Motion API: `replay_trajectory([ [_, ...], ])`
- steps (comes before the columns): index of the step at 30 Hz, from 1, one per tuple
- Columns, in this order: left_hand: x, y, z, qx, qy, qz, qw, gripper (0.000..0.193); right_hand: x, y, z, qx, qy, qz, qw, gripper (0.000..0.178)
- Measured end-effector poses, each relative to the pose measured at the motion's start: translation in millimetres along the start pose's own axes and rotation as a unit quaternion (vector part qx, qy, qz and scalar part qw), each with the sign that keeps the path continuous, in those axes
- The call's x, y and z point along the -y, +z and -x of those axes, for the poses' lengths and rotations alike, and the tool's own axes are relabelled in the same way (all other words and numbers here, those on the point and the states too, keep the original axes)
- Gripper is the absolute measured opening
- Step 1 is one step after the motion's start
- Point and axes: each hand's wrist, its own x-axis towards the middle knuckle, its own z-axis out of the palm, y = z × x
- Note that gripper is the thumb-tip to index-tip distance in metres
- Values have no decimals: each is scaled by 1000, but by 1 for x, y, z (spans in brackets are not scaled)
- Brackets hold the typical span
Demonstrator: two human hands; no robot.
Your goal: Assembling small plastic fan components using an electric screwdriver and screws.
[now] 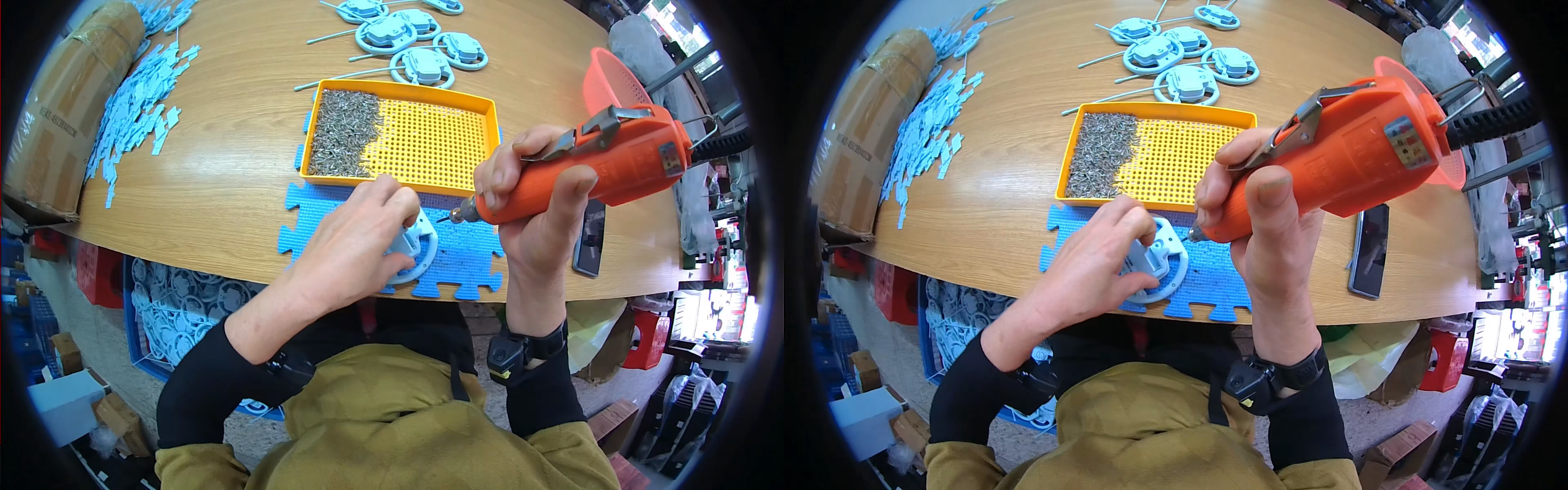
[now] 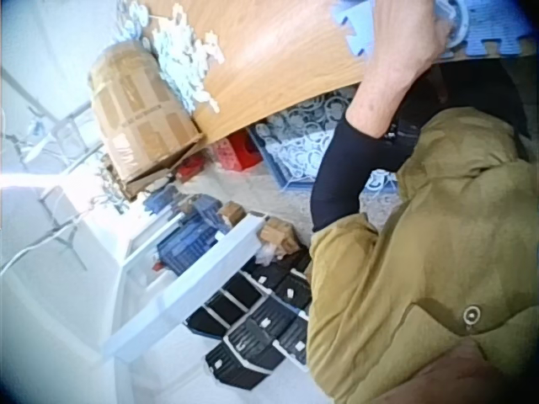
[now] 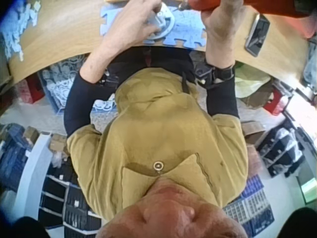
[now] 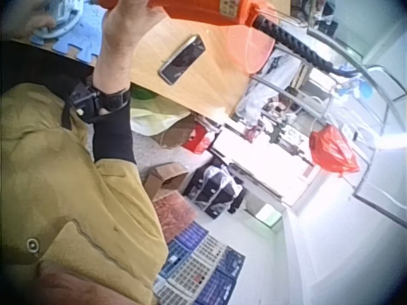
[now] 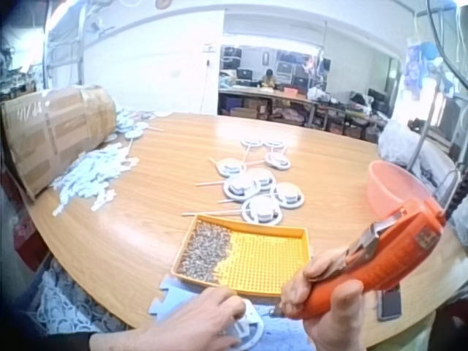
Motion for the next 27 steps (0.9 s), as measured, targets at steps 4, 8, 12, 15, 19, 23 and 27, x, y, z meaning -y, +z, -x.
replay_trajectory([
  [4,16,16,21,-57,-6,94,994,42,0,9,3,8,22,22,999,61],
  [8,44,7,39,-199,11,205,958,39,-4,13,2,17,22,25,999,63],
  [12,90,-25,43,-264,-73,18,962,38,0,13,4,-6,22,28,999,66],
  [15,105,-33,50,-180,-67,-122,974,42,-1,9,6,-5,21,5,1000,63],
  [19,90,-21,57,-237,-48,-228,943,47,-2,7,7,-10,20,-10,1000,63],
  [23,7,7,43,-125,-22,-157,979,64,-1,8,7,-9,20,3,1000,64],
  [27,8,24,34,-127,-51,-154,979,68,4,11,8,-25,-4,26,999,65],
])
